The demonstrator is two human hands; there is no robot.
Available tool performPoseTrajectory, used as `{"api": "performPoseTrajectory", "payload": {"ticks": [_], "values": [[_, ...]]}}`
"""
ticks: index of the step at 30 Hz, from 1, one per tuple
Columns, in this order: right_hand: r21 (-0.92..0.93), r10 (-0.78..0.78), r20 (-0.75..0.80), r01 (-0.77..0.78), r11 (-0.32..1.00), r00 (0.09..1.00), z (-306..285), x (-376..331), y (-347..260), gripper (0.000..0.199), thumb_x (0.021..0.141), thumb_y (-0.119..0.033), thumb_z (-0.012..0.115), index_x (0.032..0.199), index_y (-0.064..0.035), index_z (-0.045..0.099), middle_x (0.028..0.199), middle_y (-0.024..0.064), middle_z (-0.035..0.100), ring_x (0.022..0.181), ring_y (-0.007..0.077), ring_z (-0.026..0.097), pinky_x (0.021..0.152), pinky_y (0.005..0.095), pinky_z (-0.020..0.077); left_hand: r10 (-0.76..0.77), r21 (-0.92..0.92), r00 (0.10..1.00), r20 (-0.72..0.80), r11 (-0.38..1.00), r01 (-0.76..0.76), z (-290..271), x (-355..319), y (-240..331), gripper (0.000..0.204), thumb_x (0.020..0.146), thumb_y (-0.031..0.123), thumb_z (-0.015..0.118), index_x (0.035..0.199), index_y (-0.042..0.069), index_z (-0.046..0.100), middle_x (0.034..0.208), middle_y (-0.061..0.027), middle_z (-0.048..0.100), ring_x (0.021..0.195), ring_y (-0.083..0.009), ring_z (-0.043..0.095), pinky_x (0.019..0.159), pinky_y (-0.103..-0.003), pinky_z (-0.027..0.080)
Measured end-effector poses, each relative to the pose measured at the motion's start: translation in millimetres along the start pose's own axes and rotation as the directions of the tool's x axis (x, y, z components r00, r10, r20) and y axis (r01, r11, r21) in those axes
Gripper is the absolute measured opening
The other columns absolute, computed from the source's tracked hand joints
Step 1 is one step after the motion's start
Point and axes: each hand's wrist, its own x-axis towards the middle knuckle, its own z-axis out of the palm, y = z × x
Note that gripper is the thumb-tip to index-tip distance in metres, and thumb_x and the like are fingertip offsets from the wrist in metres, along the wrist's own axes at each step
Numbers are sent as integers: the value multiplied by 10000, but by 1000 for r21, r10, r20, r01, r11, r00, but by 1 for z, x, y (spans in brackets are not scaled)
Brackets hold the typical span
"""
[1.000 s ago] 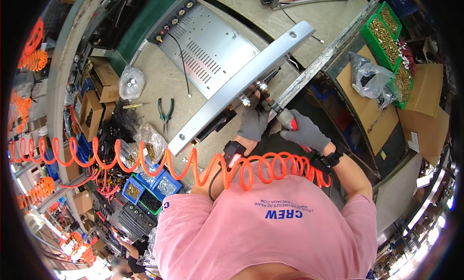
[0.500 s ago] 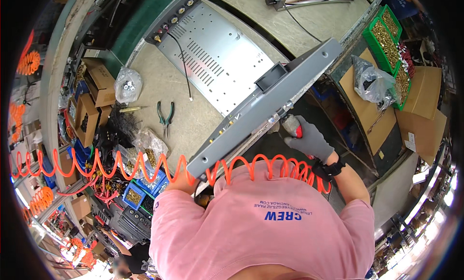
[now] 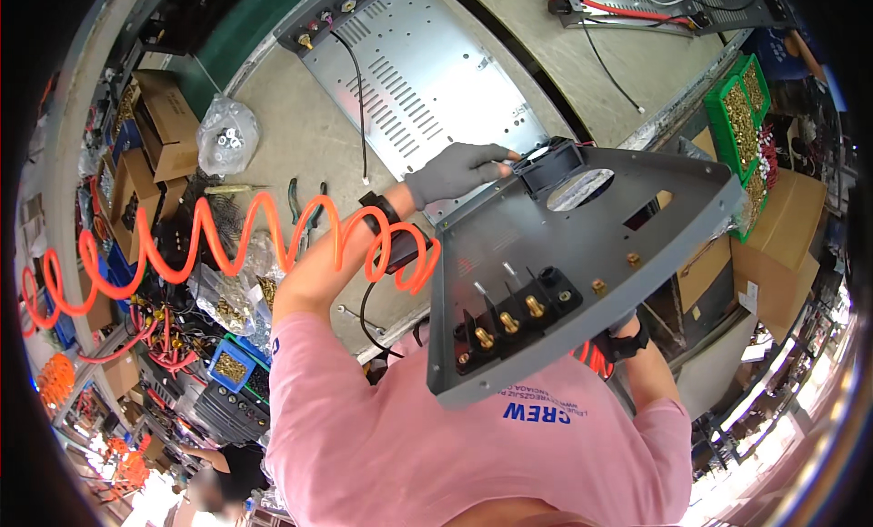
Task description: Assembling electronic chassis components using power tools and manually moving parts between stations.
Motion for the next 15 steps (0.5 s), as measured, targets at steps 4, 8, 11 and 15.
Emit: {"api": "performPoseTrajectory", "payload": {"ticks": [4, 8, 11, 15], "values": [[-65, -8, 27, 10, 998, 1000, -3, -4, 9, 240, 684, -196, 669, 865, -44, 627, 839, 107, 631, 743, 264, 600, 690, 337, 476, 64, -9, 998, 1, 998, -64, 10, 8, -10, 357, 886, 300, 514, 1131, 50, 585, 1020, -114, 637, 915, -160, 593, 829, -273, 442], [-116, -29, 49, 35, 993, 998, 4, 0, 14, 239, 684, -194, 670, 867, -45, 628, 838, 107, 631, 743, 263, 600, 689, 336, 476, 122, -112, 984, -127, 984, -136, 17, 11, -19, 261, 860, 199, 565, 1060, 41, 625, 960, -107, 654, 870, -158, 611, 795, -253, 458], [-157, -38, 58, 46, 987, 998, 3, -6, 19, 239, 684, -192, 670, 868, -46, 628, 837, 107, 632, 743, 262, 600, 689, 335, 476, 132, -84, 974, -185, 985, -150, 17, 13, -16, 242, 845, 170, 584, 1037, 31, 632, 927, -112, 660, 845, -158, 620, 778, -254, 467], [-207, -52, 61, 64, 976, 997, 5, -10, 25, 238, 685, -190, 671, 870, -47, 628, 836, 107, 632, 743, 261, 599, 688, 334, 475, 150, -98, 969, -194, 980, -171, 16, 13, -12, 240, 834, 165, 595, 1020, 20, 635, 903, -118, 663, 839, -157, 625, 764, -261, 474]]}}
